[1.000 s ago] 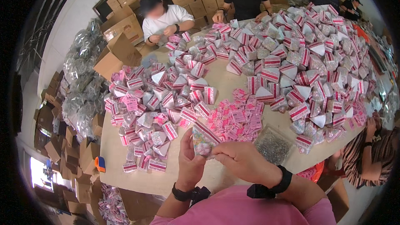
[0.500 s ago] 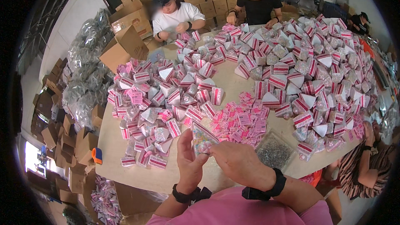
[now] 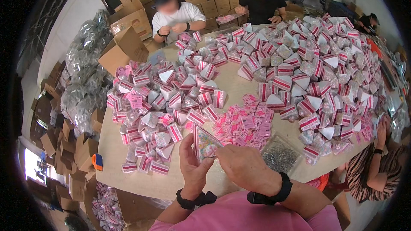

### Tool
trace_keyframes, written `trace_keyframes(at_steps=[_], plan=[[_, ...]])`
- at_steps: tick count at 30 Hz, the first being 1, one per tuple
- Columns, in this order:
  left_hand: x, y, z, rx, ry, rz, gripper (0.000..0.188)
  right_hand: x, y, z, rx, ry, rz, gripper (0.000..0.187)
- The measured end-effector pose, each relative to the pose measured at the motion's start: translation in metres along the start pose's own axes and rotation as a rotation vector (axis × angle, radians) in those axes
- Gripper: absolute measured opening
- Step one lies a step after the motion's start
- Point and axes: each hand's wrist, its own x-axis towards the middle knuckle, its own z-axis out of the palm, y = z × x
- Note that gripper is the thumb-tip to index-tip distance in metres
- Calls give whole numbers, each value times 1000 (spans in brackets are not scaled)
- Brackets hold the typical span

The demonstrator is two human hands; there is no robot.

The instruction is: Picking small items from a tray and packing them into small triangular plastic packages.

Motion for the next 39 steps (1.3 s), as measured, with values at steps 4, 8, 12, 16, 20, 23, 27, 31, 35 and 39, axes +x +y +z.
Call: trace_keyframes(at_steps=[4, 8, 12, 16, 20, 23, 27, 31, 35, 39], plan=[[1, -2, 2, 30, -10, 11, 79, 0, 1, 0, -36, 13, 4, 9], [1, -6, 1, 116, -16, 50, 80, -1, 4, 2, -95, 11, 12, 9], [2, -8, 2, 305, -10, 121, 79, -1, 4, 2, -127, 4, 25, 9], [4, -11, 4, 356, 27, 127, 78, -3, 7, 7, -167, 29, 31, 10], [3, -19, 1, 425, 59, 139, 79, -4, 9, 13, -205, 52, 38, 10], [4, -19, 1, 468, 35, 146, 79, -5, 10, 14, -228, 63, 50, 10], [4, -22, -1, 484, 30, 110, 78, -6, 12, 18, -240, 52, 53, 10], [3, -26, -2, 486, 24, 107, 77, -6, 11, 18, -241, 46, 60, 10], [3, -25, 2, 451, 32, 88, 76, -8, 12, 18, -248, 37, 83, 11], [3, -27, 1, 414, 36, 36, 75, -9, 17, 22, -209, 16, 115, 13]])
